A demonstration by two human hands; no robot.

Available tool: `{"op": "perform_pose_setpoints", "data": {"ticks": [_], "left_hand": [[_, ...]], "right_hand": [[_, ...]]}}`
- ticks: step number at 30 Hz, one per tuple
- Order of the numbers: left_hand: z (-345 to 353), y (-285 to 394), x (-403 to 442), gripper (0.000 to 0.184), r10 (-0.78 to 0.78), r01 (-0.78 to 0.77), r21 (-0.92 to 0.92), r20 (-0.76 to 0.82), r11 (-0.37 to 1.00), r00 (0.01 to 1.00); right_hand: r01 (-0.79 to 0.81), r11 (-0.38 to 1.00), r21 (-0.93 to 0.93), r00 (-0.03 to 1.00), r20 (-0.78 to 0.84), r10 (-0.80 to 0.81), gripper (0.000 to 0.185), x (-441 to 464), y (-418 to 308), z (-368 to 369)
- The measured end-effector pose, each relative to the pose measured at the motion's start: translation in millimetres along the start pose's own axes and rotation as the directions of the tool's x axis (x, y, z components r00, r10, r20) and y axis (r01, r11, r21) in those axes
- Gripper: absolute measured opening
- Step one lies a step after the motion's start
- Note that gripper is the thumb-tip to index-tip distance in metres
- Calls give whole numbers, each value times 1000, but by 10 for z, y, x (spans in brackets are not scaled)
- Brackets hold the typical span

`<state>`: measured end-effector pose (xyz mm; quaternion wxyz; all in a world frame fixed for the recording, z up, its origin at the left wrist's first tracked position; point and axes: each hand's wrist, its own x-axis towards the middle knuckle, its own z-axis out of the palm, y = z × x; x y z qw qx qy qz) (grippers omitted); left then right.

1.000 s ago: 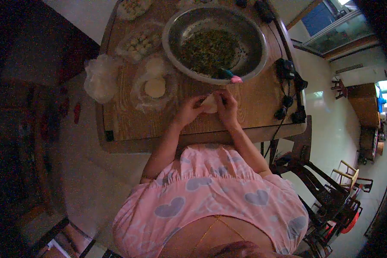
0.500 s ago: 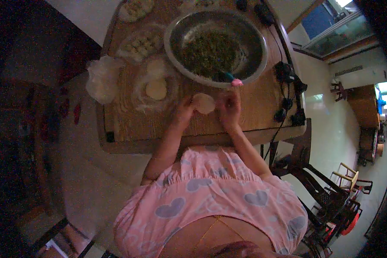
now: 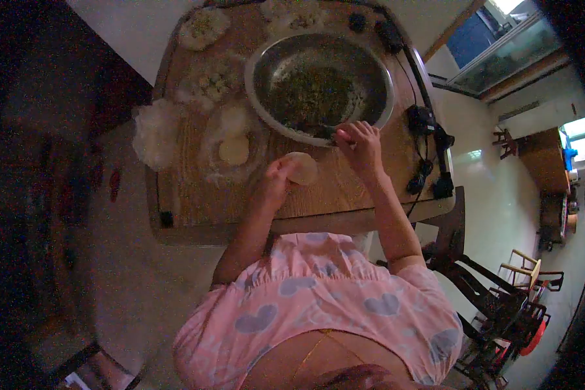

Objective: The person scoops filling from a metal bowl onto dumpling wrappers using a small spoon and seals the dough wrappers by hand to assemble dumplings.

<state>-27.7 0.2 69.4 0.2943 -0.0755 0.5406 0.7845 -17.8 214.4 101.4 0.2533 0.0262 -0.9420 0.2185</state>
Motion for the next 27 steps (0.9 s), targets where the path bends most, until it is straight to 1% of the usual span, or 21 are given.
{"op": "perform_pose_setpoints", "data": {"ticks": [1,2,5,6,7,8,11,13,14,17,19,20,23,25,27], "left_hand": [[6,29,-16,33,6,-6,-62,-8,998,1000],[11,39,-23,33,13,-13,-52,-8,999,1000],[20,97,-99,34,24,-24,-22,3,999,1000],[32,140,-117,34,21,-21,-15,12,1000,1000],[36,167,-130,34,20,-19,-7,19,1000,1000],[13,150,-82,34,22,-20,-44,43,999,999],[-63,125,-78,35,34,-13,-155,137,988,990],[-90,156,-83,36,52,2,-234,226,972,973],[-74,192,-96,37,45,14,-248,232,969,972],[-34,251,-86,38,37,46,-305,261,951,965],[-79,190,-49,39,49,63,-358,296,932,954],[-106,143,-14,39,42,69,-367,286,928,957],[-163,83,58,39,24,84,-384,268,920,963],[-166,80,50,39,20,86,-381,264,920,964],[-168,75,54,39,37,115,-419,338,901,941]], "right_hand": [[15,999,34,1000,-22,-14,15,1,-9,13],[31,997,68,999,-44,-28,12,-7,-19,13],[-111,953,283,994,41,103,12,-20,-182,-73],[-208,870,447,977,54,206,12,-35,-237,-79],[-291,749,595,950,85,302,12,-58,-297,-85],[-358,597,718,913,134,386,13,-47,-311,-74],[-479,541,691,859,242,451,14,23,-403,-261],[-352,485,801,911,174,374,19,-9,-250,-142],[-284,450,847,932,135,336,22,-26,-168,-99],[-522,404,751,815,298,498,21,42,-146,-243],[-530,366,765,811,332,482,22,31,-97,-287],[-534,347,771,809,348,473,23,28,-77,-290],[-552,264,791,765,355,537,23,35,-57,-266],[-520,238,820,767,326,553,24,9,8,-226],[-497,236,835,771,300,561,24,-10,48,-229]]}}
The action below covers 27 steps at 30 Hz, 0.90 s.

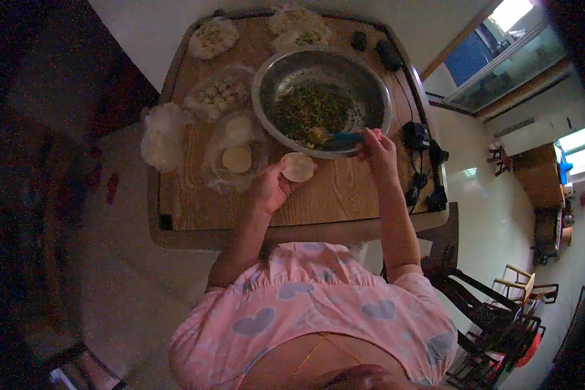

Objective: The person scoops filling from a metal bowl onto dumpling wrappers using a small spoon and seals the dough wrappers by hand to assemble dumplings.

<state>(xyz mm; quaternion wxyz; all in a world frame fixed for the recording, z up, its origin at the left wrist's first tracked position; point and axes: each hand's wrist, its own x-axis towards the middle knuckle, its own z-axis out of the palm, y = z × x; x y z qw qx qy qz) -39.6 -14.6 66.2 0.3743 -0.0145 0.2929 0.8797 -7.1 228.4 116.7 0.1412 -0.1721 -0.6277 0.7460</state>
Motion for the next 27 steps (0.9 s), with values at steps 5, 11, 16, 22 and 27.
{"op": "perform_pose_setpoints", "data": {"ticks": [5,11,16,22,27], "left_hand": [[-11,-21,21,38,-10,13,-57,67,998,998],[9,-3,30,37,-17,24,-114,61,993,998],[47,7,12,38,3,-2,-37,17,999,1000],[54,18,-1,39,32,-25,-62,118,998,993],[19,-3,61,38,-23,24,-24,48,999,999]], "right_hand": [[59,996,-66,997,46,-56,20,-214,-223,46],[185,970,-159,961,235,-145,10,-534,-30,109],[635,528,-563,772,453,-445,12,-691,-212,223],[489,791,-368,872,235,-430,9,-648,-311,303],[245,965,-95,968,89,-236,15,-126,38,320]]}}
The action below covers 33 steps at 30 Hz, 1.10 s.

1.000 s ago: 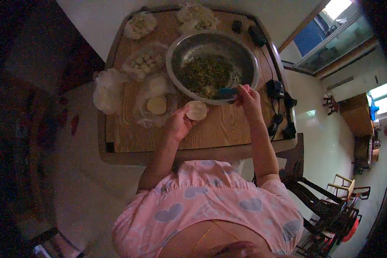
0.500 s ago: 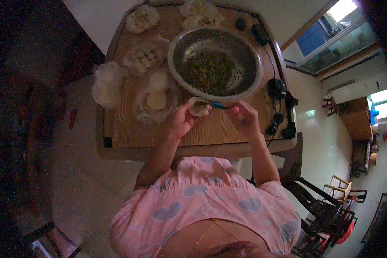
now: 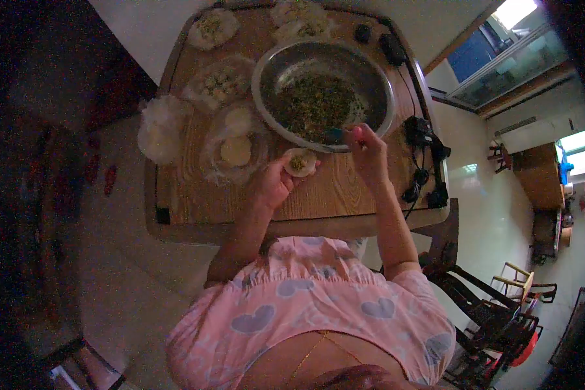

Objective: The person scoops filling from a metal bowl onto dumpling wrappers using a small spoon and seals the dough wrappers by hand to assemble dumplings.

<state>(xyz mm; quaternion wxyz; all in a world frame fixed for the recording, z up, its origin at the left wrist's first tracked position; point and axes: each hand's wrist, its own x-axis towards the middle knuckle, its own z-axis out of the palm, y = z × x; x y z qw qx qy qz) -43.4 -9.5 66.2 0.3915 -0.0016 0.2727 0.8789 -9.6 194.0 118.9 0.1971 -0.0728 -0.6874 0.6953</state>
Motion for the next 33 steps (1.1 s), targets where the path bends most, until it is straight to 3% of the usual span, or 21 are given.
{"op": "perform_pose_setpoints", "data": {"ticks": [1,3,4,6,8,9,10,12,13,16,20,22,24,26,28,30,33], "left_hand": [[-9,-3,2,37,6,-6,4,8,1000,1000],[-6,-7,-8,36,10,-9,26,-38,1000,999],[4,-5,-20,35,14,-12,37,-62,999,998],[-48,-35,-14,35,21,-17,26,-140,1000,990],[-118,-60,6,35,16,-17,-3,-169,1000,985],[-142,-70,17,35,10,-14,-25,-159,1000,987],[-153,-74,25,36,3,-10,-47,-148,999,989],[-177,-68,26,35,-38,33,-63,-78,997,996],[-196,-72,24,35,-58,55,-71,-43,996,997],[-276,-107,110,36,27,-25,-74,31,997,999],[-210,-15,118,36,76,-76,-17,-23,997,997],[-76,34,78,36,127,-126,-47,19,991,992],[-71,55,69,35,48,-50,-124,-24,991,999],[-37,76,43,34,37,-41,-105,-38,994,999],[102,108,-47,33,98,-97,13,-27,995,995],[258,128,-153,31,84,-57,161,-168,985,982],[158,58,-97,30,69,-50,154,-122,987,990]], "right_hand": [[-122,959,254,992,34,117,14,91,190,-4],[-209,893,398,978,88,190,14,209,381,47],[-176,936,306,984,83,158,15,246,426,111],[-68,995,-76,987,142,78,17,268,425,186],[142,796,-588,957,288,42,17,271,121,277],[27,940,-341,963,263,67,16,279,194,269],[-86,994,-60,964,245,98,14,290,285,259],[-236,936,261,960,211,183,13,299,335,209],[-280,913,296,955,187,232,13,294,315,159],[-205,967,149,974,126,187,17,164,-48,79],[-38,995,-94,993,112,48,22,-38,-399,-50],[-157,979,132,982,124,140,20,-116,-216,-130],[-128,991,-21,980,149,130,19,-217,-160,-165],[80,851,-518,976,216,40,17,-287,-411,-53],[57,835,-547,980,189,57,16,-323,-465,4],[83,844,-530,980,199,28,15,-357,-458,22],[224,851,-475,962,246,-116,14,-382,-436,47]]}}
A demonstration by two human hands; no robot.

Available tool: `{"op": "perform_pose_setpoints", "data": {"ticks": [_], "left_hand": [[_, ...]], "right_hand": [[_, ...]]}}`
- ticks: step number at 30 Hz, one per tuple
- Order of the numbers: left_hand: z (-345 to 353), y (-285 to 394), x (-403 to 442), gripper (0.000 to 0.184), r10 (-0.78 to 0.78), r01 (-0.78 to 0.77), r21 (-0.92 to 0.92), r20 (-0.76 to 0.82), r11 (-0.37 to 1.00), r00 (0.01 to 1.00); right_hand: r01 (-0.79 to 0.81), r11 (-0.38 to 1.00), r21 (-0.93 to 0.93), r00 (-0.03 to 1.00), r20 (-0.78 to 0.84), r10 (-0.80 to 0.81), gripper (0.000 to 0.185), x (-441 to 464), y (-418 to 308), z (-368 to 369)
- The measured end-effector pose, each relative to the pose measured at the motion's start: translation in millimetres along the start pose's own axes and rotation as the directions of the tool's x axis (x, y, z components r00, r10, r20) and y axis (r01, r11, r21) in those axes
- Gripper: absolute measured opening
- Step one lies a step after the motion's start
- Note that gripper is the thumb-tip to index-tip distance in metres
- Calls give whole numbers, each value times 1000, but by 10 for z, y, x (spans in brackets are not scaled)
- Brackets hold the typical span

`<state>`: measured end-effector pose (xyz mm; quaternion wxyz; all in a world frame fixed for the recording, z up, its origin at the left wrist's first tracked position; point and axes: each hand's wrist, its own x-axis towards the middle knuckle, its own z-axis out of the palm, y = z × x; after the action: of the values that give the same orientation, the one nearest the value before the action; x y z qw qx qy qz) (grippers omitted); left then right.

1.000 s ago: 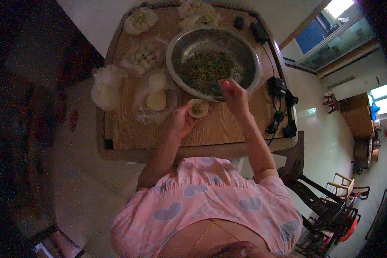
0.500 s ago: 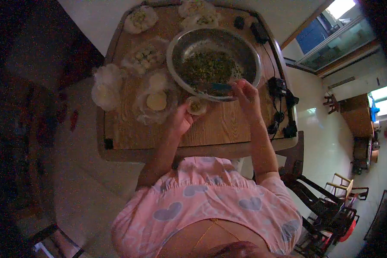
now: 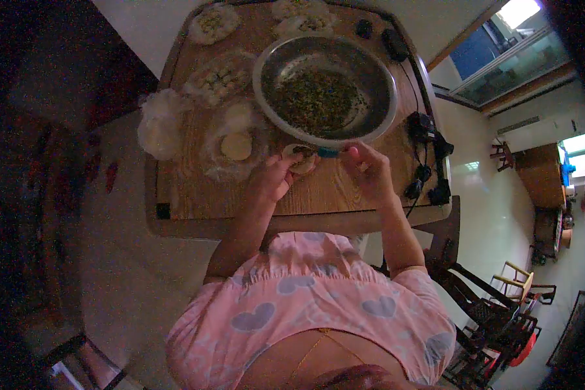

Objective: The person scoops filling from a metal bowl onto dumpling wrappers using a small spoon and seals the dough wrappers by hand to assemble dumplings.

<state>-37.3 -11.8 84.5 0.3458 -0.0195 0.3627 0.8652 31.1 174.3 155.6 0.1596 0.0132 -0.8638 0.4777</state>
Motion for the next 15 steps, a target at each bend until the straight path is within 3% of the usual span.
{"op": "perform_pose_setpoints", "data": {"ticks": [2,5,7,10,13,15], "left_hand": [[-118,-80,48,27,0,0,-11,33,1000,999],[-145,-81,28,25,-25,26,18,-20,1000,999],[-148,-71,31,25,-66,65,-40,-17,997,998],[-316,-185,127,27,-111,118,70,-88,991,990],[-607,-464,361,29,-76,71,-50,-110,996,991],[-671,-484,357,28,-97,98,-74,17,992,995]], "right_hand": [[128,990,-66,990,-55,-132,13,32,-94,0],[59,990,-126,988,-135,-76,11,141,-187,-70],[70,957,-283,989,-104,-103,19,263,55,-79],[191,846,-497,968,-47,-247,21,455,575,24],[271,729,-629,949,46,-313,20,430,866,149],[289,704,-649,945,75,-319,19,398,986,188]]}}
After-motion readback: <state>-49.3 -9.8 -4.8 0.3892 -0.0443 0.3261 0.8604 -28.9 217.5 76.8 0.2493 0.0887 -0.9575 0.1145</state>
